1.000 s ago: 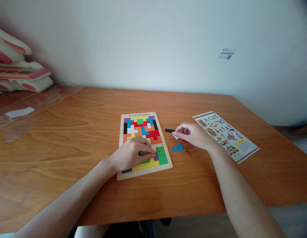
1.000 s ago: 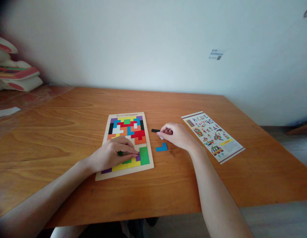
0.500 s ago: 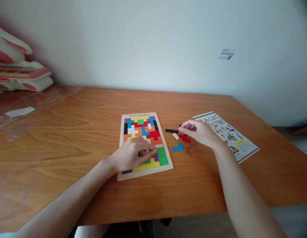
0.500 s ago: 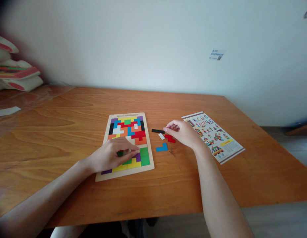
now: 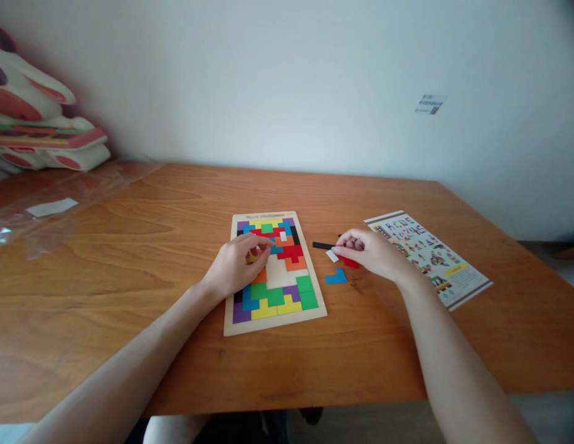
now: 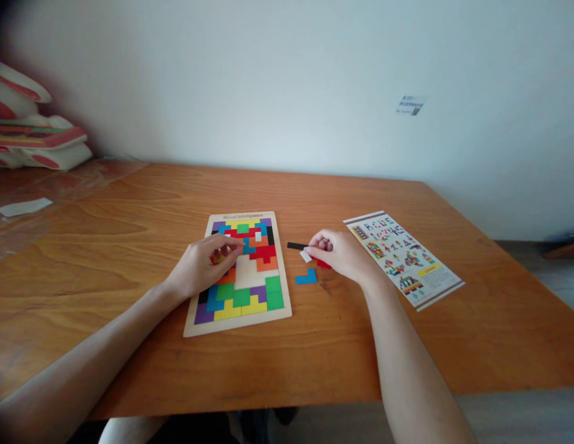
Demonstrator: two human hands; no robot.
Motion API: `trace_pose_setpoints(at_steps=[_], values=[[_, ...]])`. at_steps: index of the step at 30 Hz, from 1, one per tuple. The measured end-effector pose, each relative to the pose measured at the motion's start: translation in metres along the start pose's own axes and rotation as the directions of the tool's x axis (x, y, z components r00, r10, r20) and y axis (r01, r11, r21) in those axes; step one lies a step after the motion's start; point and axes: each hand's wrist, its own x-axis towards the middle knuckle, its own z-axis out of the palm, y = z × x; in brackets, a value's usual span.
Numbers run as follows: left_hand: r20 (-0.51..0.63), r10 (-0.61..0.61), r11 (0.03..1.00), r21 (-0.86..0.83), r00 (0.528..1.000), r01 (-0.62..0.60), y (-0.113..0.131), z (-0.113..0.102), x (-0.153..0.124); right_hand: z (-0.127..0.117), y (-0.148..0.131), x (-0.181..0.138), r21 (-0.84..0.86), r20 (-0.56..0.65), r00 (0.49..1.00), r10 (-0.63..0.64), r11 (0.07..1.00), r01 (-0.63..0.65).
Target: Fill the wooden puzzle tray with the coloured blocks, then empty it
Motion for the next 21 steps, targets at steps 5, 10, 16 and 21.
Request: trace_pose_setpoints(at_steps=[5,10,16,21], values=[[0.006,-0.005,1.0,0.007,1.0,0.005,-0.003,0.001,0.0,0.0,0.01,0.005,-0.106,-0.177,0.983,-0.047,0.994,0.029],[0.026,0.056,0.997,0.061,0.998,-0.057,-0.001,0.002,0.0,0.022,-0.002,0.01,-0.148,-0.161,0.977,-0.14,0.982,0.116],[0.033,0.093,0.991,0.089,0.995,-0.095,-0.002,0.005,-0.001,0.044,-0.009,0.015,-0.075,-0.176,0.977,-0.118,0.992,0.106],[0.035,0.108,0.989,0.099,0.994,-0.111,-0.003,0.005,-0.001,0.042,-0.009,0.015,-0.018,-0.15,0.986,-0.077,0.997,0.075]])
